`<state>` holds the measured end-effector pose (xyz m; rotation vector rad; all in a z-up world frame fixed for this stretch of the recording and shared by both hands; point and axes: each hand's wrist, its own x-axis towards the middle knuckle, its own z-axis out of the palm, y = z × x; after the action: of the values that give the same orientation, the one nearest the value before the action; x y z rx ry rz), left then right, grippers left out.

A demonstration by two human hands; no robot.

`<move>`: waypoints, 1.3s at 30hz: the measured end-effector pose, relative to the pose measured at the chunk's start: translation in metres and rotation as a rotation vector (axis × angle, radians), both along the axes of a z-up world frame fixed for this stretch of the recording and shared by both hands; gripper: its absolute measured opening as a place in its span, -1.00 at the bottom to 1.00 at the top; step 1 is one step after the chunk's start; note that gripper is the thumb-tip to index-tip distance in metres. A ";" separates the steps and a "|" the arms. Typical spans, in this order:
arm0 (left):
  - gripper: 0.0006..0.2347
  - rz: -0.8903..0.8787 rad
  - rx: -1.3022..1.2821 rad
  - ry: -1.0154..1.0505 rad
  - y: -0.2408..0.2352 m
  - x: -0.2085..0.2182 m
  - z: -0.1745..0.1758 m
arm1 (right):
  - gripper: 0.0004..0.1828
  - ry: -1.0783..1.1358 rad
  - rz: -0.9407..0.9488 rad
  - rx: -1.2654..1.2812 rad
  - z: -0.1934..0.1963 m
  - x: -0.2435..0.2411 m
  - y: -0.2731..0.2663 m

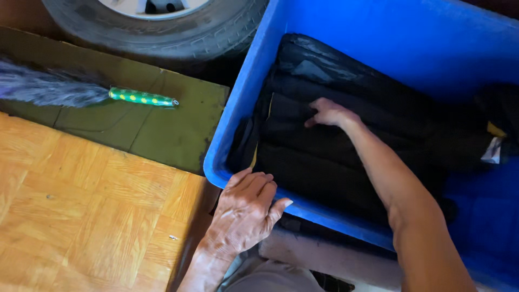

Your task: The person retrieves a black garment from a blue bin and lays it on a wooden table. They fold the garment multiple times by hand, smoothing it out, and then place it into a smaller black bag with a yellow zipper.

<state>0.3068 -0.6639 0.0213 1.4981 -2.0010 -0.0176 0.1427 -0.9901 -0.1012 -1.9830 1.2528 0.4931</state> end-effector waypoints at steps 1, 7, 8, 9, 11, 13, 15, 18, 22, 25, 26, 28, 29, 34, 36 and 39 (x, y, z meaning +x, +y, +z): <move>-0.61 0.002 0.006 0.002 0.000 0.000 -0.001 | -0.37 0.067 0.038 0.013 0.005 0.001 -0.002; -0.62 0.045 0.028 0.003 0.000 -0.002 -0.008 | -0.24 -0.063 0.102 0.107 -0.005 -0.037 -0.033; -0.62 0.048 0.027 0.002 0.000 -0.004 -0.008 | -0.24 -0.064 0.106 0.106 0.002 -0.042 -0.033; -0.58 0.094 0.026 0.008 -0.001 -0.006 -0.008 | -0.35 -0.170 -0.049 0.258 0.009 -0.048 -0.033; -0.55 0.140 0.023 0.015 -0.004 -0.011 -0.012 | -0.46 -0.277 -0.204 0.407 0.018 -0.062 -0.037; -0.42 0.275 0.049 -0.004 -0.009 -0.015 -0.020 | -0.53 -0.591 -0.204 0.522 0.023 -0.080 -0.048; -0.26 0.363 0.191 -0.024 -0.016 -0.027 -0.018 | -0.57 -0.722 -0.128 0.534 0.035 -0.087 -0.058; 0.08 0.424 0.494 0.054 -0.031 -0.034 0.003 | -0.59 -0.969 0.100 0.533 0.075 -0.071 -0.048; -0.12 0.208 0.088 0.461 -0.039 -0.042 0.019 | -0.51 -0.872 0.528 0.237 0.148 -0.009 0.011; -0.33 0.475 -0.110 0.302 -0.028 -0.027 0.030 | -0.54 -1.113 0.407 0.353 0.157 0.039 0.069; -0.33 0.496 -0.115 0.297 -0.021 -0.017 0.038 | -0.54 -1.115 0.427 0.363 0.160 0.049 0.083; -0.60 0.859 -0.406 0.047 -0.004 0.006 0.052 | -0.49 -1.041 0.284 0.091 0.168 0.076 0.110; -0.60 0.892 -0.416 0.033 0.014 0.021 0.045 | -0.49 -1.049 0.319 0.104 0.172 0.083 0.123; -0.24 1.502 0.839 0.402 0.148 0.089 0.003 | -0.04 -0.946 0.613 -0.642 0.121 0.099 0.182; -0.28 1.485 0.466 0.241 0.204 0.097 -0.027 | -0.06 -0.826 0.696 -0.701 0.135 0.103 0.218; -0.32 1.604 0.340 0.183 0.267 0.099 -0.033 | -0.07 -0.694 0.857 -0.796 0.148 0.110 0.256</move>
<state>0.4056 -0.3964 -0.0117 2.7346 -0.2315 0.1669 0.2530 -0.7339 0.0469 -2.9547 0.0802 -0.3990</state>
